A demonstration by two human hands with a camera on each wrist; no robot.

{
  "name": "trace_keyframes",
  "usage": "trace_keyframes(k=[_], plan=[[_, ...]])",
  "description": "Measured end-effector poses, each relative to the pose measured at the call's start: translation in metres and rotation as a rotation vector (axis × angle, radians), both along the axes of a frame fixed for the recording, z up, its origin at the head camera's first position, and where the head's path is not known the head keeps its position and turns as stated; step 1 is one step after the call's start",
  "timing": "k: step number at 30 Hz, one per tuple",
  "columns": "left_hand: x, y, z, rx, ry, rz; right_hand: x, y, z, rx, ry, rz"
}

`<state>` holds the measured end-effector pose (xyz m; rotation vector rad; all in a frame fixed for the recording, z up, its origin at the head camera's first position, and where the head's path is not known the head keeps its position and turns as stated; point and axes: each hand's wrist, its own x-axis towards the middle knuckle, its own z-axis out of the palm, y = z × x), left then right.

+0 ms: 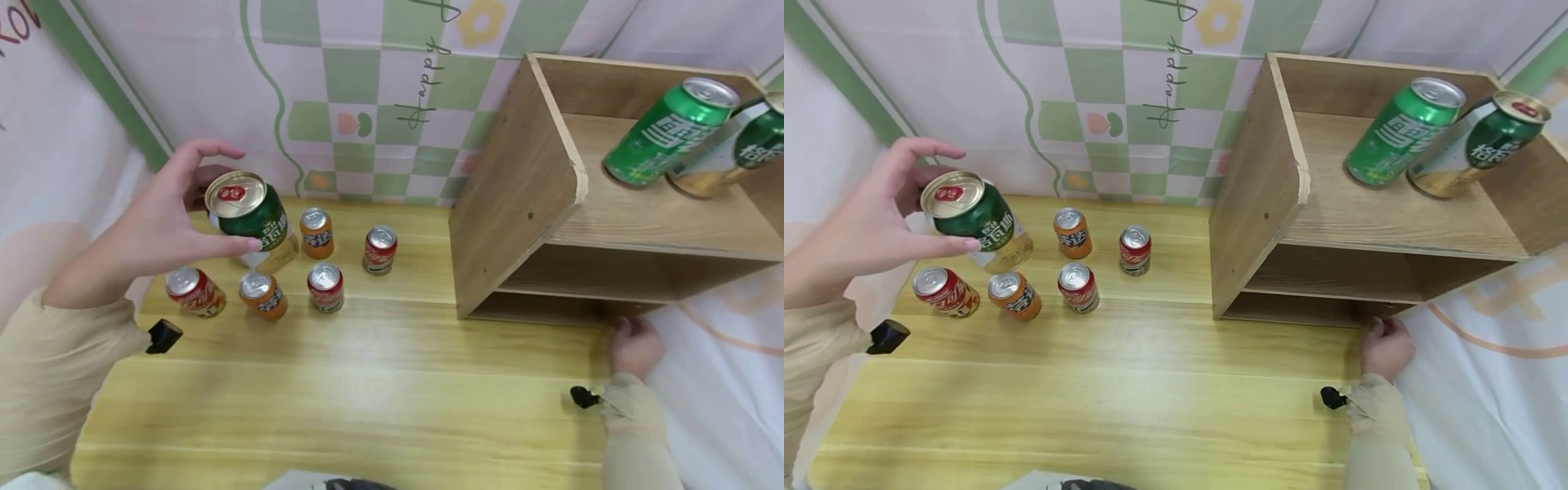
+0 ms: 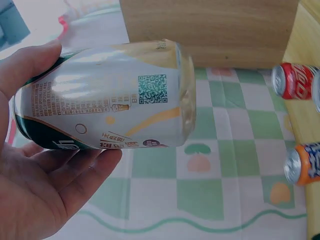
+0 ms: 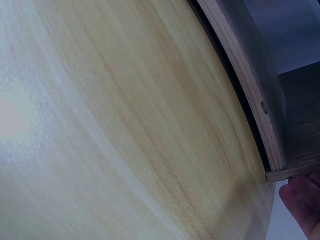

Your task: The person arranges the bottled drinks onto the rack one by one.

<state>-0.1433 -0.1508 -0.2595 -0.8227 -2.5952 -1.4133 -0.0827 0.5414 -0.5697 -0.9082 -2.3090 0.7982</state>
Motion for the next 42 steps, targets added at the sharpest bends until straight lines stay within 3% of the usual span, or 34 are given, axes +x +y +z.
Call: trace_keyframes(k=[6, 14, 23, 33, 42], plan=[[-0.011, 0.017, 0.012, 0.071, 0.014, -0.070, -0.001, 0.000, 0.001, 0.016, 0.003, -0.005], [-0.026, 0.033, 0.030, 0.078, 0.020, -0.093, -0.001, -0.002, -0.001, -0.008, -0.007, 0.014], [-0.051, 0.066, 0.053, 0.250, 0.016, -0.199, -0.002, 0.004, 0.002, -0.035, -0.026, 0.002], [-0.073, 0.110, 0.070, 0.239, 0.034, -0.271, 0.004, 0.003, 0.002, -0.078, -0.077, -0.029], [-0.079, 0.133, 0.083, 0.199, 0.061, -0.266, 0.002, 0.000, 0.002, -0.047, -0.041, -0.003]])
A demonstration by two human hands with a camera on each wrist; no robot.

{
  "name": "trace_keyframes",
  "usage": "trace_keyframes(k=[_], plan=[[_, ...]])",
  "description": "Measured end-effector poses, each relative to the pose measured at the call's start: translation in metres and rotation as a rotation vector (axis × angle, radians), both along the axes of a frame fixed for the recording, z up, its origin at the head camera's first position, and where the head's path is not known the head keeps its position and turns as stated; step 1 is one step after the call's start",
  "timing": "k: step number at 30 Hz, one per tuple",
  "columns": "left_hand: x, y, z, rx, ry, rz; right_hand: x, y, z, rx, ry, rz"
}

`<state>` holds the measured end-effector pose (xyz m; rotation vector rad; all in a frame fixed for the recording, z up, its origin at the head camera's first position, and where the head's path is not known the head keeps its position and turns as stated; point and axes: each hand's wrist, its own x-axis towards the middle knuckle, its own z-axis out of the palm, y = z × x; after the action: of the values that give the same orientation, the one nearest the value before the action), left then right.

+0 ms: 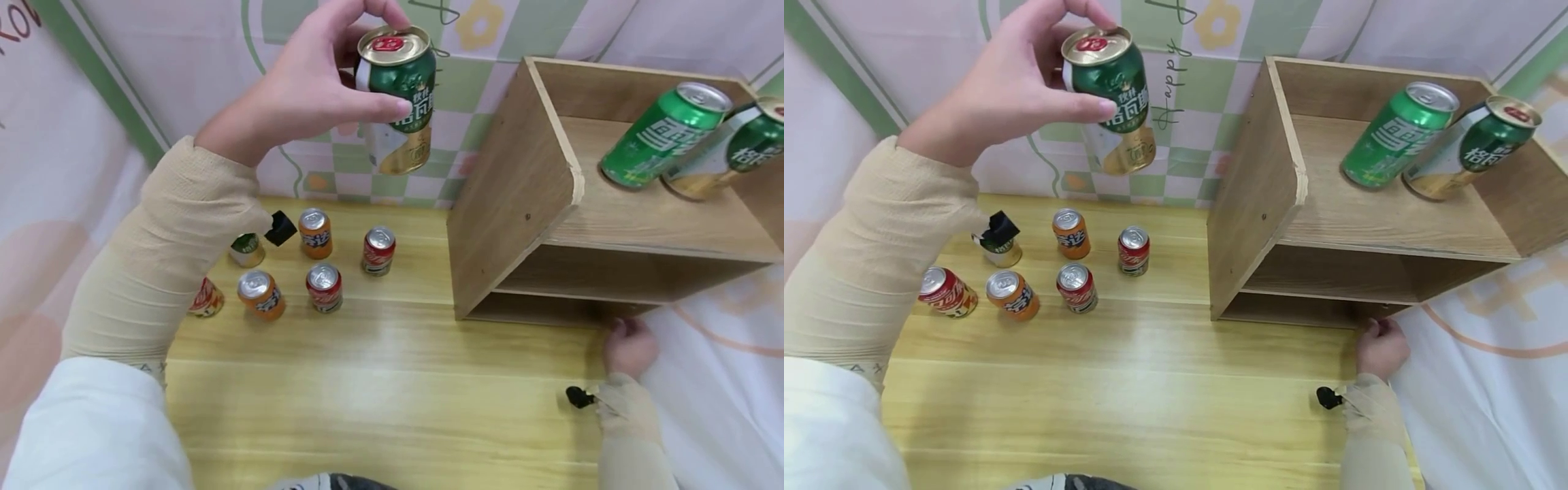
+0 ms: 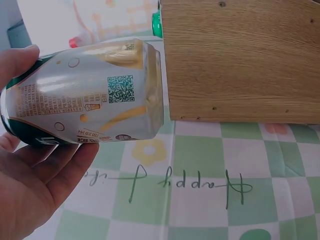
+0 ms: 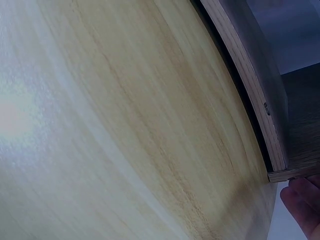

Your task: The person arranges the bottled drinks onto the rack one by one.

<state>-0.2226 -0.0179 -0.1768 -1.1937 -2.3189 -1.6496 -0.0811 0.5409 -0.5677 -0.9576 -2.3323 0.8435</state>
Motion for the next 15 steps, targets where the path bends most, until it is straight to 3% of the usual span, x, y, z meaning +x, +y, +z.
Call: trace_keyframes(k=[7, 12, 15], plan=[[-0.001, 0.025, 0.020, -0.124, -0.059, 0.050, 0.000, 0.005, -0.003, 0.027, 0.014, -0.005], [0.002, 0.049, 0.036, -0.202, -0.082, 0.024, 0.002, 0.010, -0.005, 0.046, 0.014, -0.007], [0.000, 0.066, 0.043, -0.269, -0.054, 0.005, 0.003, 0.011, -0.004, 0.038, 0.005, -0.012]])
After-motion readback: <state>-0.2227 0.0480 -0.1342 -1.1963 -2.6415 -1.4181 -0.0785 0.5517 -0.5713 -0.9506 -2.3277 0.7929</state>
